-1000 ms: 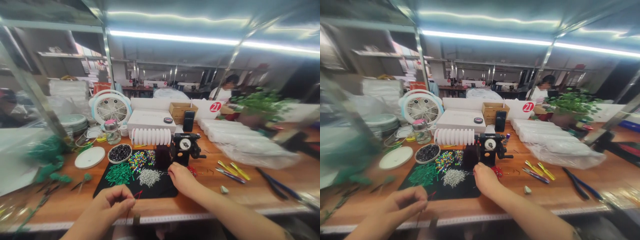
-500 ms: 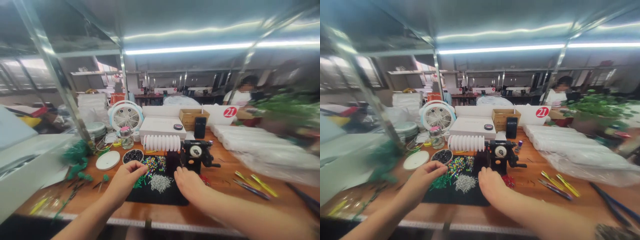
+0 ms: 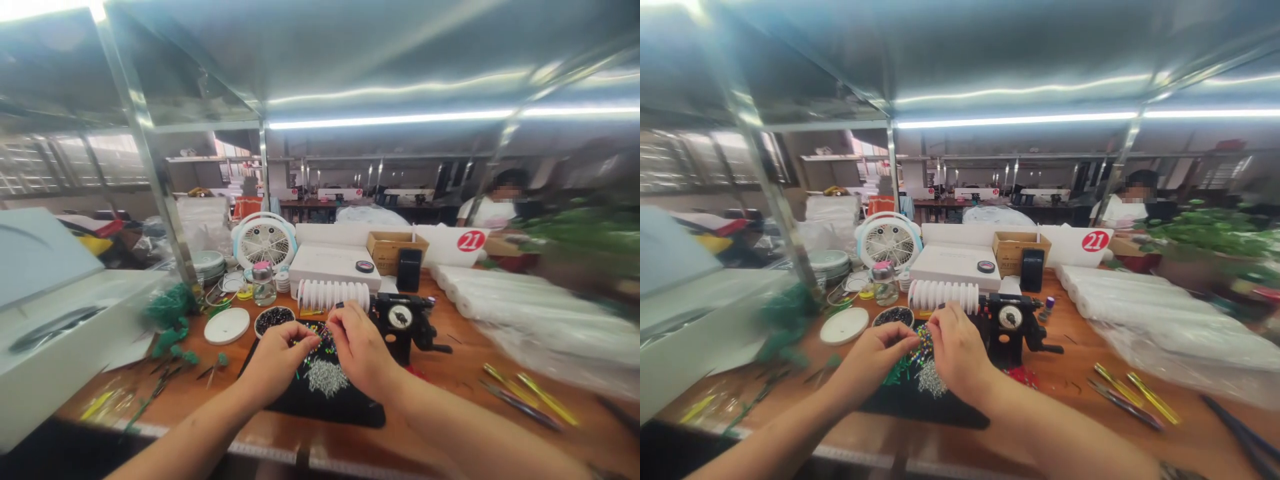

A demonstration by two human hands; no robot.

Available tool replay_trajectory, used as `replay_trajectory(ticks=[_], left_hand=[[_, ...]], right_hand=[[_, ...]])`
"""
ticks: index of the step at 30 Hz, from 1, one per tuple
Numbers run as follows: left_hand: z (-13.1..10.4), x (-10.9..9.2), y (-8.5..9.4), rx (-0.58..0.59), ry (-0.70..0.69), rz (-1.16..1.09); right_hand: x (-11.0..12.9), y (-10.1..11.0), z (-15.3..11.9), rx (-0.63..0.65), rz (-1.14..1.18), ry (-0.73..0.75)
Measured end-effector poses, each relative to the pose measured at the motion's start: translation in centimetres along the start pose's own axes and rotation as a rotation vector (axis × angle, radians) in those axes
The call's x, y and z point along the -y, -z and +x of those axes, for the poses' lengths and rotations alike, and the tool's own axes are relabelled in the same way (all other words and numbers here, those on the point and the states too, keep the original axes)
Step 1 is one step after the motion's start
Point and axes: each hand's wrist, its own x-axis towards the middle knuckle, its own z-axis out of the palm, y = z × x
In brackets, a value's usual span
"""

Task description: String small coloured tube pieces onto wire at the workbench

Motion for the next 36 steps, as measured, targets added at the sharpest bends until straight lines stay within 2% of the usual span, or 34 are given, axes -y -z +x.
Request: replay_trajectory(ticks=[8, 11, 14, 19, 22, 36], left_hand=[[0.7, -0.2, 1.0, -0.056, 0.070, -0.061], [1.1, -0.2, 1.0, -0.043, 0.066, -0.107], [2.7, -0.4, 1.0, -0.049, 0.090, -0.170], [6.2, -1.6, 1.5, -0.104, 0.144, -0.219], [7.2, -2.0, 1.5, -0.122, 0.176, -0.225], [6.7, -0.4, 0.6, -0.099, 0.206, -0.236]], right_hand=[[0.0, 0.0, 1.0, -0.094, -0.206, 0.174], [-1.1, -0.9, 1.5, -0.106, -0.409, 0.296], [-2.7, -1.7, 3.5, -0.040, -0.520, 0.366], [-3.6, -2.2, 7.9, 0.072, -0.542, 0.309], [-3.5, -2.4, 9.1, 0.129, -0.549, 0.249], [-3.1, -2.7, 9.7, 0.252, -0.549, 0.077]])
